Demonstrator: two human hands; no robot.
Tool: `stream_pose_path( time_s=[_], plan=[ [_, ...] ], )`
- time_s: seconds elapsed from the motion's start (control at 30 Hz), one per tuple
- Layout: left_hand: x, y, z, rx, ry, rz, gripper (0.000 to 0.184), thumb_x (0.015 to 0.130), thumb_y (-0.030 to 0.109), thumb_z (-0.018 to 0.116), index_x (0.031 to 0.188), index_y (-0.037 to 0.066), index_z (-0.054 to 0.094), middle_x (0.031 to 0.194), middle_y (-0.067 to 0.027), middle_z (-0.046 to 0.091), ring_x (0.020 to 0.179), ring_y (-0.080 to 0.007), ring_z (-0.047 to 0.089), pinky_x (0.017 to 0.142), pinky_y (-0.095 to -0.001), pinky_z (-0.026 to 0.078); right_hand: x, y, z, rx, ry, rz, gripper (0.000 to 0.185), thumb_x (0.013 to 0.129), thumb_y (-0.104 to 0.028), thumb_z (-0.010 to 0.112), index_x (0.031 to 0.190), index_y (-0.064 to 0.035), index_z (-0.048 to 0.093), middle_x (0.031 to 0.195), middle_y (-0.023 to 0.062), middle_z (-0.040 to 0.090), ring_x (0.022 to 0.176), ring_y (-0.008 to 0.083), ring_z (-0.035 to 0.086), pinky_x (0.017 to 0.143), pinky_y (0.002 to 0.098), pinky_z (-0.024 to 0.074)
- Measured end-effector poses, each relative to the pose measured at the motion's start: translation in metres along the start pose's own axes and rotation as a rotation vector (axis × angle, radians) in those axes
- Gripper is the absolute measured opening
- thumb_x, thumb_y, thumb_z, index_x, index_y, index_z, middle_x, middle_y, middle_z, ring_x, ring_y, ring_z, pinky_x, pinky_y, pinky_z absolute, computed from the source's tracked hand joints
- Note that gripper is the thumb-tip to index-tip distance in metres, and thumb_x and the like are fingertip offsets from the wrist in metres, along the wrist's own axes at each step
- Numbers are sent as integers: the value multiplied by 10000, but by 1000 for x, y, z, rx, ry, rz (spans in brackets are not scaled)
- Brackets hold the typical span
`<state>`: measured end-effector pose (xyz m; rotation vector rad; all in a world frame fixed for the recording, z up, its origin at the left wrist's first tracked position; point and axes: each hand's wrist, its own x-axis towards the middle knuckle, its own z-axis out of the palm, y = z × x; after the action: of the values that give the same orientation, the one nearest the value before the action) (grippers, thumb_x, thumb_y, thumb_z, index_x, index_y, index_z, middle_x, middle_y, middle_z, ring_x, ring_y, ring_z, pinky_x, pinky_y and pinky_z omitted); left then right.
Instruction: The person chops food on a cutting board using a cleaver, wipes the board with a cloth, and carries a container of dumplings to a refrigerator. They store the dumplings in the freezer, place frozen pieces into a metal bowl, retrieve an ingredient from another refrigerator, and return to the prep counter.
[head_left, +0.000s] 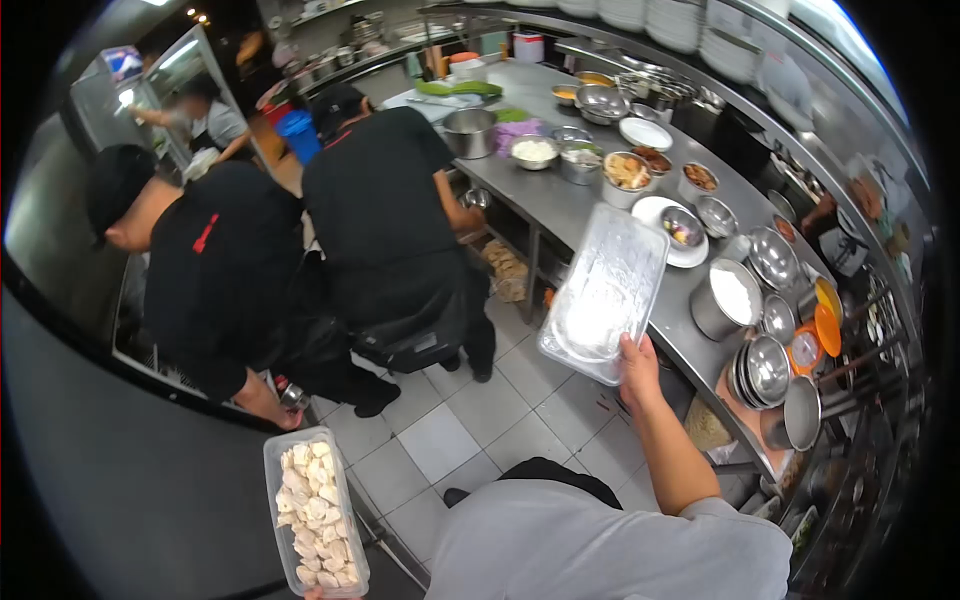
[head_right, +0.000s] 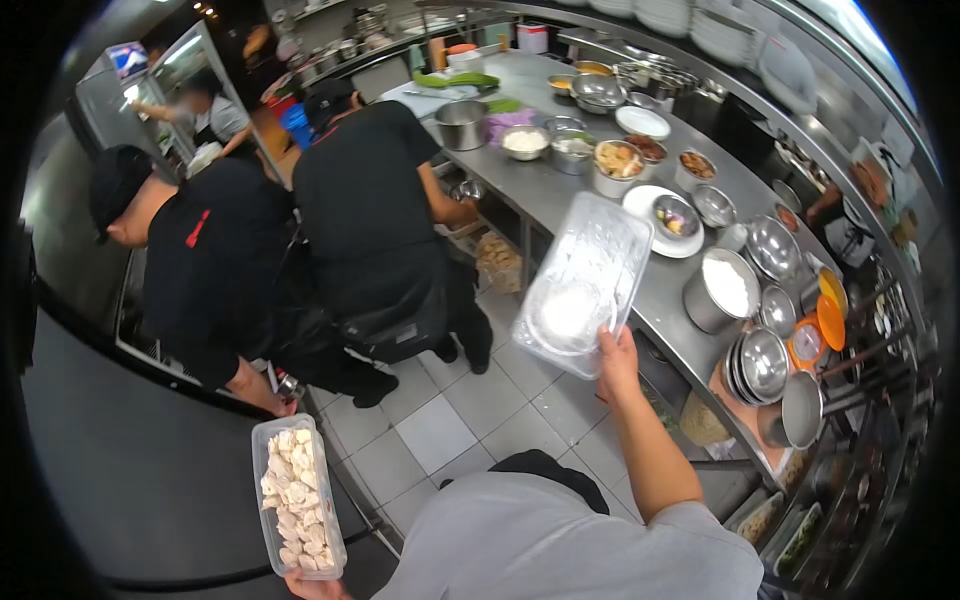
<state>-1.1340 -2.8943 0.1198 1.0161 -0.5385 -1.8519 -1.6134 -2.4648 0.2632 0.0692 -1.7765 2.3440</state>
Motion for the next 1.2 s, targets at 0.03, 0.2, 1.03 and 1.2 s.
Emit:
stream_pose_path(
  time_s=[0.03, 0.2, 1.03, 1.2],
  plan=[
    [1, 3, 3, 26, -2, -14, 661, 953, 315, 551, 1512, -31, 478, 1519, -243, 525, 1384, -424, 523, 1147, -581, 458, -7, -5, -14, 17, 26, 27, 303, 1063, -163, 604, 1325, -17, 560, 1245, 113, 679, 1111, 214, 656, 994, 386, 517],
    [-26, -6, 43, 294, 30, 62, 568, 965, 270, 528, 1427, -60, 550, 1385, -232, 623, 1227, -396, 633, 995, -547, 567, 2, -5, -120, 32, 57, 314, 329, 1056, -167, 600, 1337, -1, 557, 1264, 131, 678, 1127, 248, 674, 981, 403, 552],
    [-156, -169, 279, 17, -832, -557, 864, 707, 307, 520, 1497, -40, 472, 1512, -231, 534, 1387, -404, 527, 1185, -501, 431, 60, 44, -206, 374, 164, 512, 490, 1009, -217, 578, 1417, 50, 529, 1341, 197, 656, 1240, 333, 655, 1107, 505, 515],
    [-154, -212, 305, 77, -913, -611, 820, 718, 264, 501, 1477, -49, 490, 1490, -227, 555, 1365, -401, 548, 1187, -482, 432, 55, 23, -215, 481, 84, 534, 526, 987, -208, 596, 1439, 45, 503, 1353, 190, 648, 1257, 346, 642, 1121, 525, 500]
  ],
)
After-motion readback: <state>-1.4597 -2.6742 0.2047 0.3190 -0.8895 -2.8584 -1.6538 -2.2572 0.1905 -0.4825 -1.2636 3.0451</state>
